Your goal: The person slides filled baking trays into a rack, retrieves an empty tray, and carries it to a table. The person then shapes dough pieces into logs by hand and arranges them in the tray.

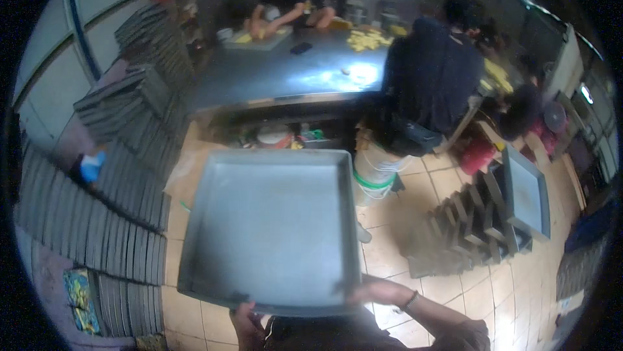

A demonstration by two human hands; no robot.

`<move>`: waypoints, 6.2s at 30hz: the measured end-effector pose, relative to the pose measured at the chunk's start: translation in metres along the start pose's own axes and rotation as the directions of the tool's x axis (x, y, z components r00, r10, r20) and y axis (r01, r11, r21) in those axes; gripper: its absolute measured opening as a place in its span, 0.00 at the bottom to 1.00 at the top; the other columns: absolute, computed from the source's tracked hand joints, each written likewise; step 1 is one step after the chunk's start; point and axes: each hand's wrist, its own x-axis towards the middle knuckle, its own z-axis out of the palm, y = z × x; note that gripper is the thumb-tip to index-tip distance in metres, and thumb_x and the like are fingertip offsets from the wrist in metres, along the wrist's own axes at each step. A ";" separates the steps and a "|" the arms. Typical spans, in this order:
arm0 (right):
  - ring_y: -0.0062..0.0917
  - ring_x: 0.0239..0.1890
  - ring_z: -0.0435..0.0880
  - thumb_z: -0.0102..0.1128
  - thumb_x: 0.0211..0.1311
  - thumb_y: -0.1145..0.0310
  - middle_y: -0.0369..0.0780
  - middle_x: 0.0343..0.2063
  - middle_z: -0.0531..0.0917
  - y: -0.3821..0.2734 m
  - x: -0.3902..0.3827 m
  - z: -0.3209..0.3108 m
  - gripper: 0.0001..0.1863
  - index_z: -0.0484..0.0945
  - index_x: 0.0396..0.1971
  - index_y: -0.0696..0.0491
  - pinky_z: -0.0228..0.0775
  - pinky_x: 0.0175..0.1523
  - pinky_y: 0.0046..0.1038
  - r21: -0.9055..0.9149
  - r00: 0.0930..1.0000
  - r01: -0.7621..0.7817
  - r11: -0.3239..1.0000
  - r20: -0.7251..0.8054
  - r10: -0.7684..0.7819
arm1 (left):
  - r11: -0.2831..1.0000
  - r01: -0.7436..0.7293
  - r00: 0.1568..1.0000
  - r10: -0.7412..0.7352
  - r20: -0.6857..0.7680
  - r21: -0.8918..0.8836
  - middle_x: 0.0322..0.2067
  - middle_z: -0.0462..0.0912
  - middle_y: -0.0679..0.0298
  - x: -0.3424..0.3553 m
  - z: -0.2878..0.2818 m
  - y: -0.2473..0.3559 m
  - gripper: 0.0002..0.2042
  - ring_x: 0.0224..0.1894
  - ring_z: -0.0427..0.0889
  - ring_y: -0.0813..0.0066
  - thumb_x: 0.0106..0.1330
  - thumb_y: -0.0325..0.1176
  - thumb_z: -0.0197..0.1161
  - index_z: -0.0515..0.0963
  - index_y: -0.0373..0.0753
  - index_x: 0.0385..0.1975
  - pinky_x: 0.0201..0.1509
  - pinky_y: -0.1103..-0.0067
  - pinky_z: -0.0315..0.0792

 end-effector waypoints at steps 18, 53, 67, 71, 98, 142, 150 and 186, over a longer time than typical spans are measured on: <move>0.42 0.46 0.77 0.38 0.68 0.46 0.52 0.38 0.80 -0.178 0.200 -0.266 0.29 0.75 0.46 0.59 0.65 0.53 0.36 -0.806 0.830 -0.187 0.562 -0.436 -0.349 | 0.899 -0.344 0.935 0.354 -0.011 -0.270 0.41 0.76 0.55 0.311 0.263 0.218 0.18 0.42 0.78 0.61 0.49 0.31 0.56 0.71 0.35 0.42 0.41 0.69 0.80; 0.38 0.33 0.84 0.59 0.60 0.60 0.50 0.30 0.83 -0.561 0.631 -0.605 0.17 0.78 0.35 0.62 0.73 0.39 0.32 -0.699 0.481 -0.153 0.699 -0.670 -0.565 | 0.679 -0.380 0.623 0.690 -0.369 0.628 0.53 0.69 0.52 0.904 0.540 0.350 0.29 0.55 0.68 0.59 0.61 0.42 0.59 0.63 0.32 0.59 0.53 0.68 0.65; 0.43 0.51 0.75 0.62 0.56 0.55 0.52 0.46 0.77 -0.687 0.684 -0.771 0.27 0.73 0.47 0.62 0.66 0.56 0.36 -0.657 0.302 -0.011 0.754 -0.721 -0.624 | 0.384 -0.622 0.771 0.151 0.619 0.682 0.43 0.73 0.54 0.839 0.792 0.204 0.31 0.34 0.77 0.69 0.58 0.39 0.63 0.61 0.30 0.57 0.38 0.75 0.73; 0.41 0.60 0.68 0.59 0.55 0.44 0.54 0.56 0.69 -0.696 0.701 -0.864 0.40 0.64 0.59 0.59 0.58 0.63 0.36 -0.488 0.101 -0.110 0.866 -0.872 -0.478 | 0.317 -0.664 0.746 0.347 0.569 0.677 0.31 0.79 0.54 0.867 0.812 0.180 0.26 0.25 0.78 0.64 0.56 0.41 0.65 0.69 0.35 0.52 0.34 0.73 0.74; 0.48 0.56 0.72 0.58 0.51 0.42 0.59 0.53 0.69 -0.903 0.776 -1.257 0.39 0.57 0.63 0.38 0.70 0.53 0.41 -0.286 0.038 -0.714 0.639 -0.927 -0.372 | -0.087 -0.594 0.803 -0.003 0.596 0.800 0.52 0.75 0.53 1.016 1.032 0.184 0.22 0.56 0.72 0.57 0.67 0.47 0.52 0.72 0.39 0.53 0.59 0.67 0.65; 0.41 0.59 0.67 0.65 0.55 0.56 0.54 0.57 0.65 -0.682 0.611 -0.695 0.40 0.55 0.59 0.62 0.59 0.63 0.33 -0.675 0.810 0.291 0.678 -0.204 -0.550 | 0.932 -0.038 0.647 -0.251 0.720 0.359 0.46 0.76 0.59 0.815 0.891 0.210 0.19 0.47 0.75 0.70 0.70 0.40 0.50 0.67 0.34 0.55 0.48 0.75 0.72; 0.27 0.47 0.77 0.61 0.60 0.64 0.42 0.41 0.79 -0.663 0.576 -0.678 0.20 0.70 0.48 0.57 0.68 0.52 0.28 -0.627 0.699 0.179 0.759 -0.462 -0.546 | 0.964 0.175 0.750 -0.262 0.607 0.201 0.41 0.76 0.58 0.824 0.861 0.206 0.21 0.42 0.78 0.63 0.70 0.48 0.48 0.65 0.38 0.52 0.45 0.70 0.74; 0.18 0.39 0.76 0.56 0.64 0.67 0.37 0.35 0.80 -0.634 0.627 -0.664 0.12 0.74 0.41 0.60 0.69 0.47 0.23 -0.264 0.474 0.392 0.881 -0.763 -0.439 | 0.846 -0.341 -0.588 0.148 0.795 -0.410 0.39 0.80 0.58 0.544 0.926 0.353 0.14 0.46 0.77 0.66 0.60 0.32 0.63 0.77 0.35 0.44 0.53 0.72 0.70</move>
